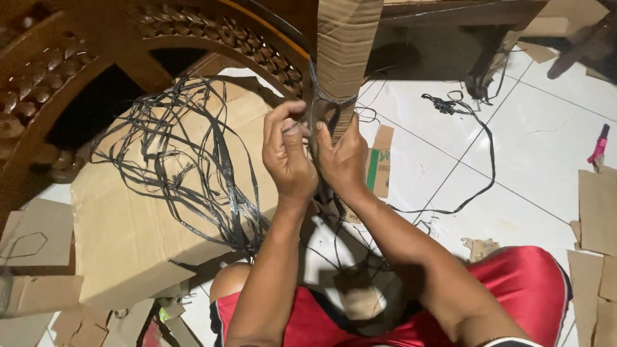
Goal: Wrapping a wooden chair leg with cardboard and securing it by tying plastic strips around it for protection.
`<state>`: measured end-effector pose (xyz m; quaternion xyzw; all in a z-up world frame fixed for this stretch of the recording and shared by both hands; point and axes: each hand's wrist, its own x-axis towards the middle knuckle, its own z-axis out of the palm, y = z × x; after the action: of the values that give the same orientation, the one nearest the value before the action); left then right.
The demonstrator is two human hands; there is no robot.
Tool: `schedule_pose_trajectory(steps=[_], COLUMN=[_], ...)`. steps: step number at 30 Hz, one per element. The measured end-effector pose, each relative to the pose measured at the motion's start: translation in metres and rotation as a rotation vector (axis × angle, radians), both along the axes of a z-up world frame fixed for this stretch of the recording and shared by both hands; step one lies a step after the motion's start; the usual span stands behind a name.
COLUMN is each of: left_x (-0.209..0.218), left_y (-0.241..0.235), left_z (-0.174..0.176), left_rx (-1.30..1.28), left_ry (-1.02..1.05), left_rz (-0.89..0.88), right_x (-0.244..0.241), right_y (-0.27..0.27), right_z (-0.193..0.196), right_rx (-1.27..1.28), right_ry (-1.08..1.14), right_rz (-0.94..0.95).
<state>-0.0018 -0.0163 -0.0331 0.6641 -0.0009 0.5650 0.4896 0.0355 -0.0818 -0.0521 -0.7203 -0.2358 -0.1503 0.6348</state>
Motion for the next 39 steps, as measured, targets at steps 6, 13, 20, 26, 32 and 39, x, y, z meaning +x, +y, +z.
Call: schedule_pose_trajectory(steps=[6,13,20,26,32,39], left_x=[-0.008,0.036,0.054,0.059,0.059,0.049], left_y=[-0.002,-0.004,0.016,0.019,0.03,0.037], left_z=[0.014,-0.013,-0.008,-0.018,-0.032,-0.014], left_rx=[-0.149,0.345,0.313,0.223,0.267,0.486], left_ry=[-0.059,0.42,0.625,0.497,0.471,0.23], left_rz=[-0.268,0.215,0.044,0.045,0.122,0.196], right_x=[0.008,0.026,0.039,0.045,0.037,0.029], right_y=[0.011,0.025,0.025,0.029,0.02,-0.039], right_z=[-0.03,-0.064,-0.068,-0.076,-0.076,-0.031], right_rx=[-0.059,-0.005,-0.005,-0.08,-0.1,-0.025], right_ry=[0.07,0.14,0.008,-0.127,-0.171,-0.113], right_rz=[-0.085,-0.137,-0.115,-0.191,-0.11,0.181])
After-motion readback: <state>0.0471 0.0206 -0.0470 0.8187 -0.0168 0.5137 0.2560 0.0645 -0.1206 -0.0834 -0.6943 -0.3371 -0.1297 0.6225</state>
